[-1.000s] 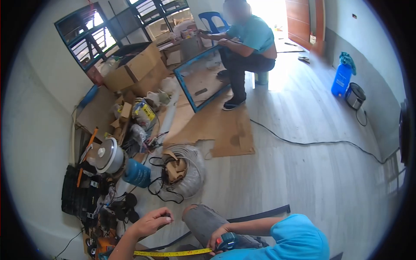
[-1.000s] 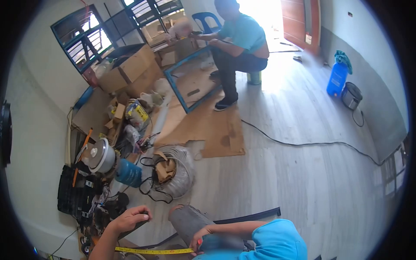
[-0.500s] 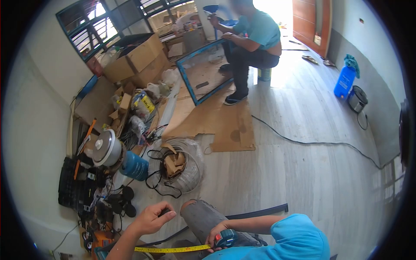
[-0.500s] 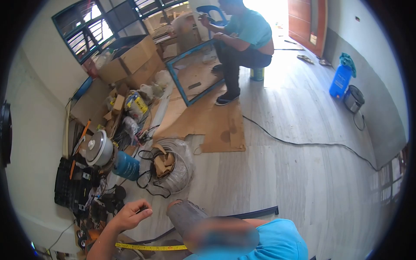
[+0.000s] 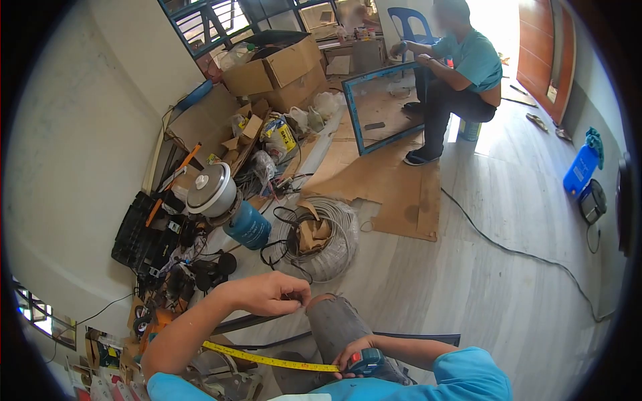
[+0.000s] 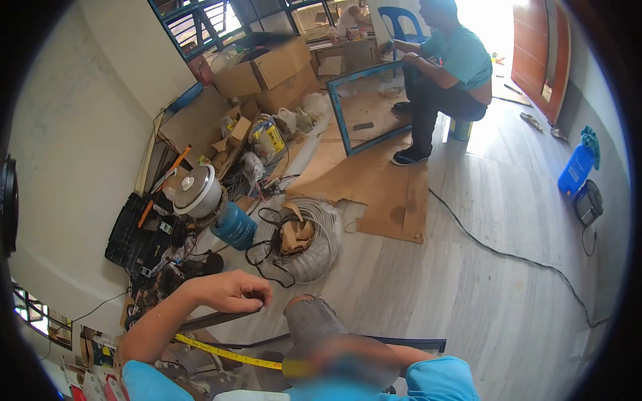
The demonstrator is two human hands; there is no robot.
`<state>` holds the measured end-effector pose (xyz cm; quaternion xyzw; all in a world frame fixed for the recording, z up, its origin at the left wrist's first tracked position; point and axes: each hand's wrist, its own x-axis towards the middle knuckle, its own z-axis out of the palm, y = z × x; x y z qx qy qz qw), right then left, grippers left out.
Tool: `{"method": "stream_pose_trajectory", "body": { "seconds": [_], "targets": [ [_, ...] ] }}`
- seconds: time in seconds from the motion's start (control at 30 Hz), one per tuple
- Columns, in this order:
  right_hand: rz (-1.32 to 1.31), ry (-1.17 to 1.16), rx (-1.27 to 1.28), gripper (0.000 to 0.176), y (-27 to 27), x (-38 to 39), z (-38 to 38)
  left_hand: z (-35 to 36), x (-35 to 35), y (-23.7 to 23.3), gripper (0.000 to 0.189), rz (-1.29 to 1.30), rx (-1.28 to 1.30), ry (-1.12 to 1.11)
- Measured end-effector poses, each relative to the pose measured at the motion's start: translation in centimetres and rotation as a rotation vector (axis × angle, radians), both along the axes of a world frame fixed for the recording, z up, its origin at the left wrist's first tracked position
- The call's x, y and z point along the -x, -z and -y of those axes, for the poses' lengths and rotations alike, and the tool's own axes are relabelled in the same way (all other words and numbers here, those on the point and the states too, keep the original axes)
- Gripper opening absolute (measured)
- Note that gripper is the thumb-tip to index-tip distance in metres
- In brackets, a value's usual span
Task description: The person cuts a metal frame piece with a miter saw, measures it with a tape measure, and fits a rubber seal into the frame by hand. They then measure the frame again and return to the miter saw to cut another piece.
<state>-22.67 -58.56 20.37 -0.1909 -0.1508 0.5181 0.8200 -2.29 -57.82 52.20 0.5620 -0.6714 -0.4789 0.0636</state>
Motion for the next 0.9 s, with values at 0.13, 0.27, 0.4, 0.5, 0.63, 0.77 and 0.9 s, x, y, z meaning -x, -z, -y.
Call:
{"method": "stream_pose_trajectory", "body": {
  "seconds": [0.13,0.27,0.4,0.5,0.63,0.77,0.9],
  "targets": [
    [0.007,-0.003,-0.009,0.023,-0.5,-0.2,0.3,1.3,0.0,-0.1,0.013,0.088,-0.029,0.076],
    [-0.002,-0.027,-0.066,0.023,-0.3,-0.3,0.2,1.8,-0.5,-0.5,0.012,0.047,-0.074,0.079],
    [0.007,-0.014,-0.081,0.024,-0.5,-0.3,0.3,2.6,-1.4,0.5,0.015,0.027,-0.127,0.122],
    [-0.007,-0.027,-0.106,0.024,-0.7,-0.4,0.3,3.7,-1.7,0.4,0.016,0.06,-0.175,0.16],
    [-0.016,-0.019,-0.104,0.024,-1.3,-0.4,0.4,4.0,-1.6,0.5,0.016,0.122,-0.078,0.201],
    [-0.027,-0.01,-0.049,0.023,-1.0,-0.4,0.5,3.7,-0.6,0.2,0.021,0.256,0.069,0.21],
    [0.037,0.034,-0.006,0.023,-0.3,-0.5,0.2,2.7,0.4,0.2,0.028,0.456,0.279,0.269]
  ]
}}
